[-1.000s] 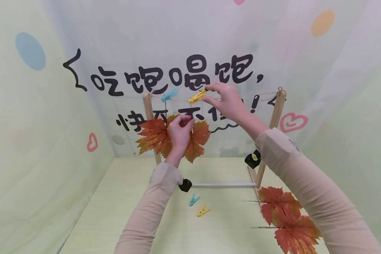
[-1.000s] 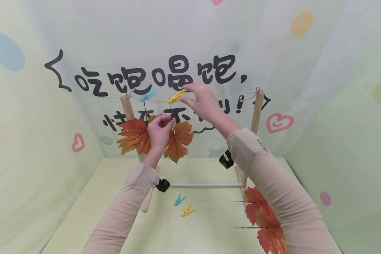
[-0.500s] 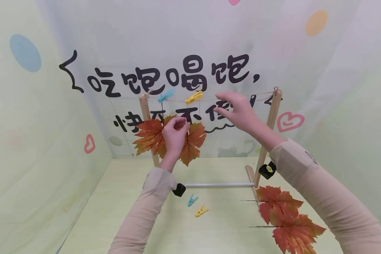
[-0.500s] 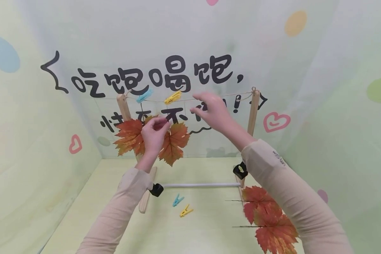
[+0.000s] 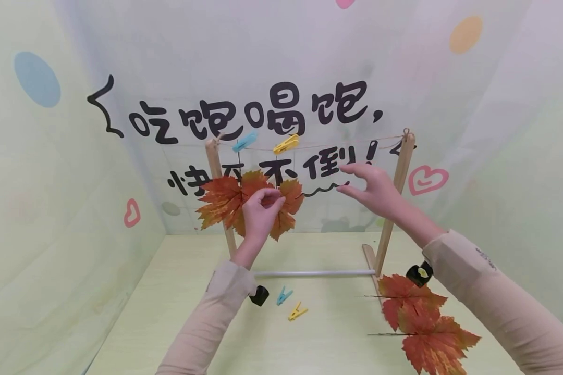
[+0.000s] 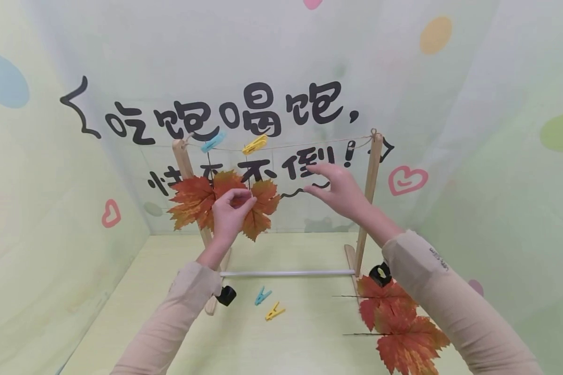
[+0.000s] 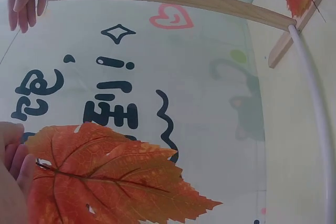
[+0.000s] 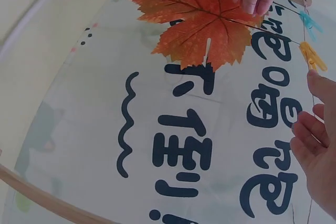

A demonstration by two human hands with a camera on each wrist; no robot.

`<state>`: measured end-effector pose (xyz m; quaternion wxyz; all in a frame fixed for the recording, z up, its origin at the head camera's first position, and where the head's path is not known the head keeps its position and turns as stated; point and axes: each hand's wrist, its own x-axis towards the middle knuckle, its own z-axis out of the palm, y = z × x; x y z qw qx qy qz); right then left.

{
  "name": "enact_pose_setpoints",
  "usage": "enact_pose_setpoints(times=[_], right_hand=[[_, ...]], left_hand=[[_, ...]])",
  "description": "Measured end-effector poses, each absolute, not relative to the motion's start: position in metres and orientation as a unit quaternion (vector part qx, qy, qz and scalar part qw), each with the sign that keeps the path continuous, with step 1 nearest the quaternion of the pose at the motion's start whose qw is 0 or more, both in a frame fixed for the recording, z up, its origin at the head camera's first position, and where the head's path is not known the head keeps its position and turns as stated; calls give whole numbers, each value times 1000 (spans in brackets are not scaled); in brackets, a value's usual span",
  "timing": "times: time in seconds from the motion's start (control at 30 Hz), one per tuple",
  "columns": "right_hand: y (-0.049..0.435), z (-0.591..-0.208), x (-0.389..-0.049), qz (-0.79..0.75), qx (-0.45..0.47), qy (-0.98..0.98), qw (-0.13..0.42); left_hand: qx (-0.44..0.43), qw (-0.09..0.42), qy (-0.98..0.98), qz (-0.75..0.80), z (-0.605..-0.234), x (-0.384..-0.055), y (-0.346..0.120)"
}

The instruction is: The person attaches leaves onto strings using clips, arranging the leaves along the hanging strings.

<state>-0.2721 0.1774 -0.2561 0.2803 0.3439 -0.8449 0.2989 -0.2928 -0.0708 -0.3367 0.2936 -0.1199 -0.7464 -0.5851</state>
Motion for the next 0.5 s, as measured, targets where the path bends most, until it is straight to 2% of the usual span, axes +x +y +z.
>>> enact_pose_setpoints(times=[0.33, 0.5], right_hand=[[197, -289, -257, 302, 339, -848, 272], [206, -313, -248, 304, 318, -863, 247]], left_hand=[[-147, 256, -753, -588, -375, -286, -54], [-157, 229, -753, -597, -391, -279, -40]])
